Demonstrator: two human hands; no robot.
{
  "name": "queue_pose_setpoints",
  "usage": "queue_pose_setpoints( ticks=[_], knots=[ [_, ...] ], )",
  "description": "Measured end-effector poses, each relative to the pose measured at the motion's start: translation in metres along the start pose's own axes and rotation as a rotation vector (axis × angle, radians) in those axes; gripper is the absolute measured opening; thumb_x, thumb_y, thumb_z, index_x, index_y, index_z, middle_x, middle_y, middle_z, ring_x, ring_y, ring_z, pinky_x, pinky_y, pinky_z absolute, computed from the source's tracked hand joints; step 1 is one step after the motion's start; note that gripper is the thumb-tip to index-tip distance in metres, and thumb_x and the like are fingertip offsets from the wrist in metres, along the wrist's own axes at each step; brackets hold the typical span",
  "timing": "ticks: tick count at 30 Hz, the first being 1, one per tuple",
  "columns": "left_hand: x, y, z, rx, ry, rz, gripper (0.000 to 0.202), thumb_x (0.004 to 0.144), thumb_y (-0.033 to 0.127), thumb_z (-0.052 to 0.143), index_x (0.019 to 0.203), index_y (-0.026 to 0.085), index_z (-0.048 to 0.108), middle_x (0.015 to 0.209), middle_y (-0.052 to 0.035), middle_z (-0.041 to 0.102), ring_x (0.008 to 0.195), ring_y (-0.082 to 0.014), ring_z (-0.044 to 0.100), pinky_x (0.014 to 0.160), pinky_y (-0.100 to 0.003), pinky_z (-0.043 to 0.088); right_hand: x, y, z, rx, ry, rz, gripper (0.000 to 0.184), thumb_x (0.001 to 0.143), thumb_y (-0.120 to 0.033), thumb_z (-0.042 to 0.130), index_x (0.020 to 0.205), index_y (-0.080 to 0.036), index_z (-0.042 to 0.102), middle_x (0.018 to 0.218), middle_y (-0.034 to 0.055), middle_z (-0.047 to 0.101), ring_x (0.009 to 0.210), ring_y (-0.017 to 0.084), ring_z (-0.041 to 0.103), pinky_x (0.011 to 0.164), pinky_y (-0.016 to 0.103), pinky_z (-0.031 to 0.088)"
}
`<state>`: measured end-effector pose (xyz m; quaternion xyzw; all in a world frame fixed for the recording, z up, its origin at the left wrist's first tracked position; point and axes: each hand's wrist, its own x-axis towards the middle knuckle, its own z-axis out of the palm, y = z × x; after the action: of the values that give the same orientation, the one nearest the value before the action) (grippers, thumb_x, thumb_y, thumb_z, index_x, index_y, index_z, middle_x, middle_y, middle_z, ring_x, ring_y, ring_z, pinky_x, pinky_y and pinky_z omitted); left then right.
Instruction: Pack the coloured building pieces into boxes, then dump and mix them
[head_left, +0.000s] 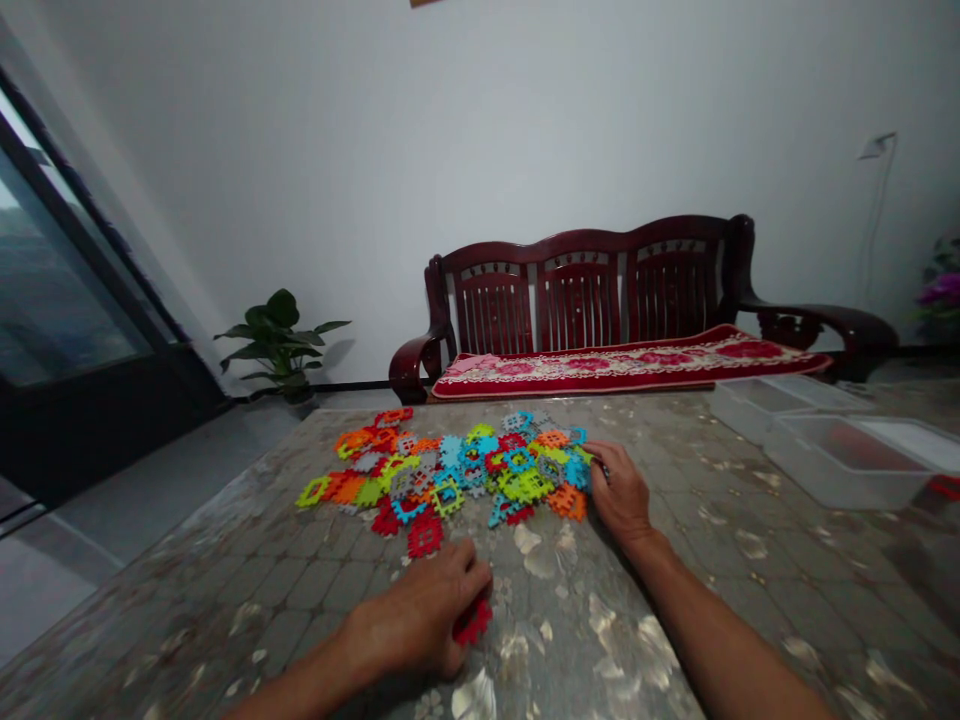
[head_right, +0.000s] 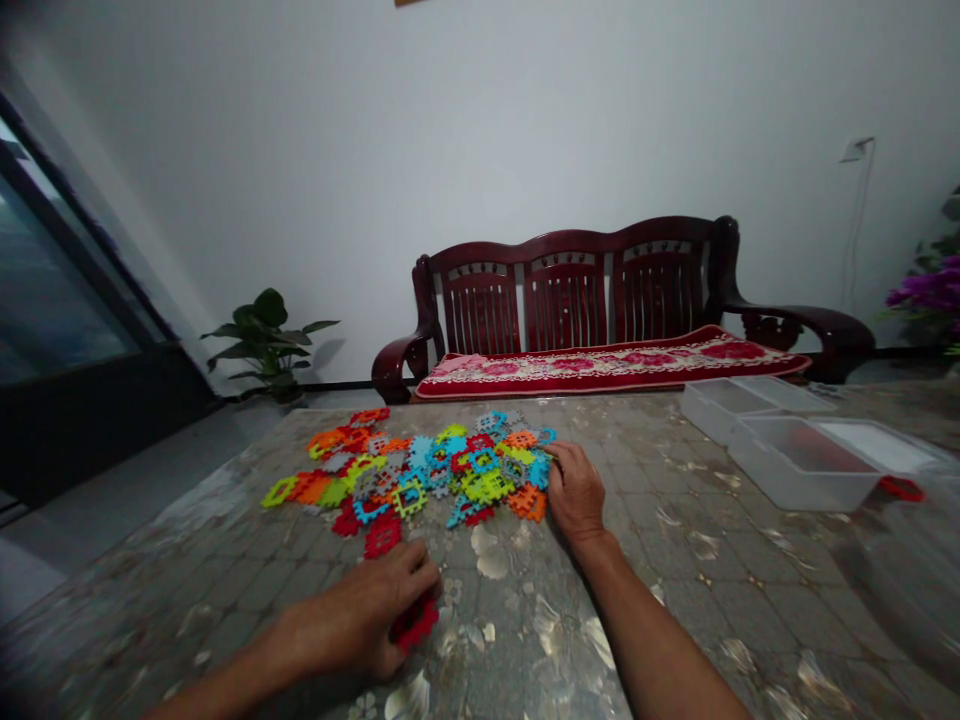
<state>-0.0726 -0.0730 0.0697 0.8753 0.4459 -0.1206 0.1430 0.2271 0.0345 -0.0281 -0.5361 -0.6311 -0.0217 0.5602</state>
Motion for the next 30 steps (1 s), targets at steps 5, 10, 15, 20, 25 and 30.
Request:
queue_pose_setpoints(
  ticks=[5,10,15,20,25,30],
  knots=[
    [0.009,-0.004,0.001,-0.065,0.021,-0.042,0.039,0.063,0.020,0.071,0.098,0.024,0.056,0.111,-0.0049,0.059,0.094,-0.0224,0.061,0.076,-0.031,0.049,0.001,0.011,0.001,0.073,0.051,0.135,0.032,0.083,-0.023,0.044,0.095,-0.021,0.074,0.104,0.0090,0.072,0.102,0.024,0.066,0.092,0.039,0.052],
    [0.029,-0.018,-0.021,-0.200,0.221,-0.011,0.026,0.069,0.023,0.066,0.092,0.024,0.056,0.101,-0.0012,0.061,0.091,-0.0202,0.060,0.077,-0.029,0.049,0.005,0.013,0.002,0.123,0.079,0.249,0.033,0.078,-0.029,0.046,0.090,-0.021,0.075,0.100,0.0100,0.073,0.099,0.025,0.066,0.092,0.040,0.051],
    [0.078,-0.023,-0.049,-0.506,0.583,-0.055,0.049,0.069,0.029,0.076,0.115,0.021,0.061,0.114,-0.0073,0.065,0.103,-0.0260,0.064,0.089,-0.037,0.054,0.008,0.019,0.000,0.141,0.076,0.373,0.036,0.071,-0.034,0.047,0.088,-0.020,0.076,0.098,0.0104,0.074,0.096,0.026,0.066,0.090,0.039,0.051],
    [0.108,-0.059,-0.041,-0.526,0.893,-0.080,0.065,0.087,0.044,0.067,0.145,0.021,0.047,0.143,-0.0140,0.056,0.132,-0.0294,0.055,0.112,-0.045,0.044,0.008,0.028,0.000,0.135,0.052,0.486,0.042,0.065,-0.036,0.049,0.091,-0.018,0.077,0.099,0.0103,0.074,0.089,0.025,0.065,0.088,0.039,0.052],
    [0.095,-0.137,-0.030,-0.251,0.792,-0.492,0.050,0.101,0.041,0.038,0.141,0.014,0.053,0.146,-0.0171,0.057,0.139,-0.0294,0.049,0.117,-0.046,0.037,0.007,0.030,0.002,0.136,0.042,0.514,0.044,0.064,-0.038,0.050,0.092,-0.017,0.078,0.100,0.0110,0.074,0.090,0.026,0.065,0.090,0.040,0.051],
    [0.086,-0.174,-0.024,-0.204,0.623,-0.596,0.050,0.097,0.047,0.040,0.130,0.018,0.063,0.138,-0.0158,0.064,0.131,-0.0339,0.057,0.109,-0.049,0.043,0.007,0.030,0.002,0.153,0.010,0.546,0.044,0.065,-0.040,0.051,0.092,-0.018,0.078,0.099,0.0101,0.074,0.087,0.026,0.066,0.086,0.039,0.051]
  ],
)
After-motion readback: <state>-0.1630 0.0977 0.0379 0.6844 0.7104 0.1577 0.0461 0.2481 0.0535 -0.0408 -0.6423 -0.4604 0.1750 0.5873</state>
